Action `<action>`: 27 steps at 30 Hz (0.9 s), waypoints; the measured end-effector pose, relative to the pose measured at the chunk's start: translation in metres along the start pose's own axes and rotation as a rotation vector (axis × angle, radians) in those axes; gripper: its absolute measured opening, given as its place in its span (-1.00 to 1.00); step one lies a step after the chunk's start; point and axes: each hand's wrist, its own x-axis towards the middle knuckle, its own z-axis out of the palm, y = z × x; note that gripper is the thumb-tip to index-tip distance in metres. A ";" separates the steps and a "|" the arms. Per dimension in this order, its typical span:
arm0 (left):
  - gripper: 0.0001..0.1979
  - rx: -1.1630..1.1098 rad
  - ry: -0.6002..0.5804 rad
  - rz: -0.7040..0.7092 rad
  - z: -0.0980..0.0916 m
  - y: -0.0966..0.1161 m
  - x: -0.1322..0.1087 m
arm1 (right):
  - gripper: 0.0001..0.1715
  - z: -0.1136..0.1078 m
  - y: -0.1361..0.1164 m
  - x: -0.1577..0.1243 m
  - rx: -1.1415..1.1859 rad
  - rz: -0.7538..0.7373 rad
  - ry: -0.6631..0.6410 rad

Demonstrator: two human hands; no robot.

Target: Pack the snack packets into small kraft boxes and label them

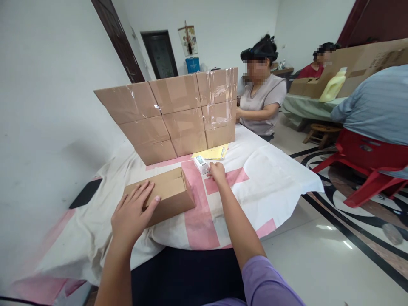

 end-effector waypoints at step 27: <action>-0.45 -0.007 0.047 0.009 0.001 0.000 -0.004 | -0.55 0.008 0.002 -0.001 0.170 -0.083 -0.029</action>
